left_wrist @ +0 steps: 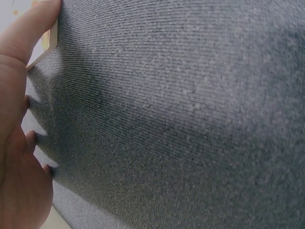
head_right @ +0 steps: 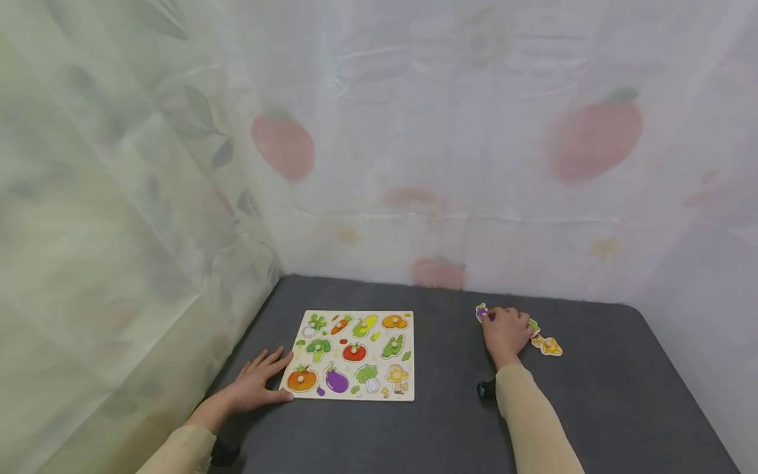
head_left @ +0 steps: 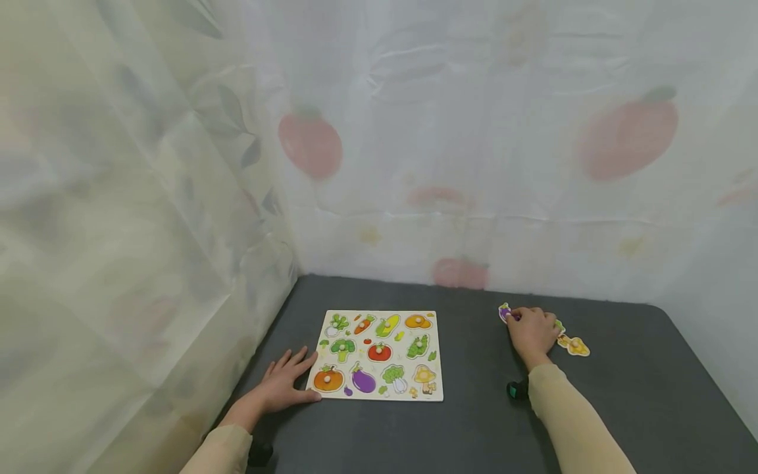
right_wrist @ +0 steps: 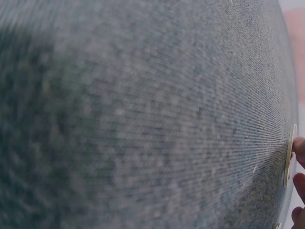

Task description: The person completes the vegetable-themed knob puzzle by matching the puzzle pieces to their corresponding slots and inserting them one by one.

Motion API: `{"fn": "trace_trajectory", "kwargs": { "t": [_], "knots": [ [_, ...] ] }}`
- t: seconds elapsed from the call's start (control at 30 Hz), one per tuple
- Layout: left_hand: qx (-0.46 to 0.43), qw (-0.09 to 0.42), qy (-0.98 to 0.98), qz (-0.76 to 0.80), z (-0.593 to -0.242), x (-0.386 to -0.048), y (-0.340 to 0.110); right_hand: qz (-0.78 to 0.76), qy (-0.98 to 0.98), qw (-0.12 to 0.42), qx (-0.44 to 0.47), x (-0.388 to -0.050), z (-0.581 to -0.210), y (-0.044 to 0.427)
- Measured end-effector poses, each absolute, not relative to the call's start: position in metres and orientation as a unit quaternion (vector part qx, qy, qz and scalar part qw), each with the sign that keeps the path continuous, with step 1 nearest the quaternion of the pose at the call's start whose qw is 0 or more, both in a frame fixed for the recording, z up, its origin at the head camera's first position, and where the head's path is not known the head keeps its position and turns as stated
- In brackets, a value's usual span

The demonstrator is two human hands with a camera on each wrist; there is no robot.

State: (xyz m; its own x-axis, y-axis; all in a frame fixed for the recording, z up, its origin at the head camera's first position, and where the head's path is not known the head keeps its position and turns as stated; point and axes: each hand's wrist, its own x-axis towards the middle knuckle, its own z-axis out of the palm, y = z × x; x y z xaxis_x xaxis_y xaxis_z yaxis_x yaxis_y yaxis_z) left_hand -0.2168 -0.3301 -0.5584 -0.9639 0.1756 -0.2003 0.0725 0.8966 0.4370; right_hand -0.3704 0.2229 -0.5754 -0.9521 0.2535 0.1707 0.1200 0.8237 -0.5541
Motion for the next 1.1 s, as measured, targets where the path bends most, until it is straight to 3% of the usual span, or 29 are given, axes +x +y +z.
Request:
{"fn": "trace_trajectory", "kwargs": {
  "t": [1.1],
  "knots": [
    [0.058,0.110,0.969,0.215,-0.5601,-0.2174,-0.3297,0.266,-0.953,0.121,-0.081,-0.3709,-0.5754,0.2246]
  ]
}}
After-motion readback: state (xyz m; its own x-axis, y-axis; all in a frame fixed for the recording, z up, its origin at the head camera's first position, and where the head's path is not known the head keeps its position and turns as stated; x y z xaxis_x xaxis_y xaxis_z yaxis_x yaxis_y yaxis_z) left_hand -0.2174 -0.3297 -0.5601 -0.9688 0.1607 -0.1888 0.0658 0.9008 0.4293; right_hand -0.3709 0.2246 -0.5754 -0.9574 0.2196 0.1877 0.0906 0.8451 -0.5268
